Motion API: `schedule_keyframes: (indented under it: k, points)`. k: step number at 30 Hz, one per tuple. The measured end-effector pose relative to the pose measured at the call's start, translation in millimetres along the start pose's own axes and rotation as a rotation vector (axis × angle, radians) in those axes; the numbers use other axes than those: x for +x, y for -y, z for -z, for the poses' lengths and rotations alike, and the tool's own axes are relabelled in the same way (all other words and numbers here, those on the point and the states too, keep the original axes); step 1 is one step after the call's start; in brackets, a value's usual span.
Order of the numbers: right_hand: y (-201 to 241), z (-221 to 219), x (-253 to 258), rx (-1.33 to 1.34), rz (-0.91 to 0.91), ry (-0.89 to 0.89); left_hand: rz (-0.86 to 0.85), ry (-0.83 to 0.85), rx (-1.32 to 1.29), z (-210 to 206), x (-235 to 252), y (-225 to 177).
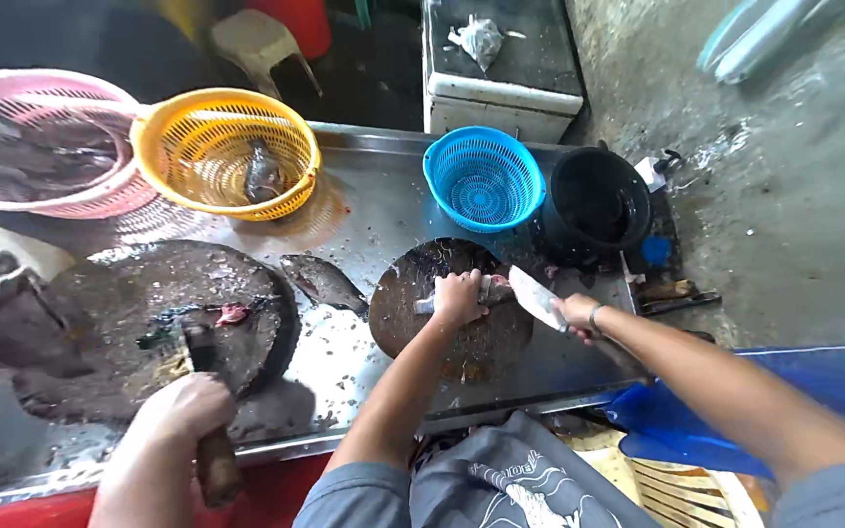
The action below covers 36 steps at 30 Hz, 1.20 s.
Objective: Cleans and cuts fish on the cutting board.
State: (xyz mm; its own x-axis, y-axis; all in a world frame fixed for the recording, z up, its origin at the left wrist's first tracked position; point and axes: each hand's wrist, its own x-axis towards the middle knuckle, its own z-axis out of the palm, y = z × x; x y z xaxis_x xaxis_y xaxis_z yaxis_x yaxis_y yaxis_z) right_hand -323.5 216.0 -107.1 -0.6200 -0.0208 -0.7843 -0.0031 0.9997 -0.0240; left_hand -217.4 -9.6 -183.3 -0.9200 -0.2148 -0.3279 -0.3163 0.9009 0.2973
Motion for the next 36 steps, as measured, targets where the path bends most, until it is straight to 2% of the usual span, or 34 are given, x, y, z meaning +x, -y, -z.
schedule_keyframes:
  k: [1,4,7,9,11,13,15,17,20,23,26,32,36]
  points:
    - [-5,-5,-6,0.029,-0.017,0.016,0.001,-0.012,0.010,-2,-2,-3]
    - [-4,-13,-15,-0.258,0.138,-0.137,-0.043,0.007,0.076,-2,-2,-8]
    - [-4,-28,-11,-0.342,0.222,-0.225,-0.113,0.045,0.190,6,4,-14]
    - [-15,-28,3,-0.219,0.225,-0.188,-0.197,0.046,0.259,9,6,-23]
    - [-28,-30,22,0.052,0.167,-0.120,-0.330,0.006,0.278,10,4,-24]
    - [-45,-35,29,0.270,0.100,-0.120,-0.438,-0.024,0.221,9,3,-25]
    - [-59,-46,25,0.377,0.108,-0.126,-0.471,-0.017,0.156,0,6,-24]
    - [-65,-55,13,0.448,0.137,-0.093,-0.444,0.025,0.097,-15,9,-24]
    - [-63,-63,2,0.483,0.173,-0.037,-0.332,-0.060,-0.032,-33,2,-29]
    - [-55,-69,1,0.485,0.193,0.029,-0.100,-0.157,-0.164,-49,-5,-43]
    - [-53,-74,-5,0.410,0.203,0.065,0.093,-0.156,-0.196,-58,-7,-59]
    - [-56,-46,-40,0.115,0.189,0.084,0.184,-0.114,-0.167,-60,-5,-66]
    - [-21,-45,-10,0.158,0.232,0.005,0.227,-0.101,-0.204,-56,0,-68]
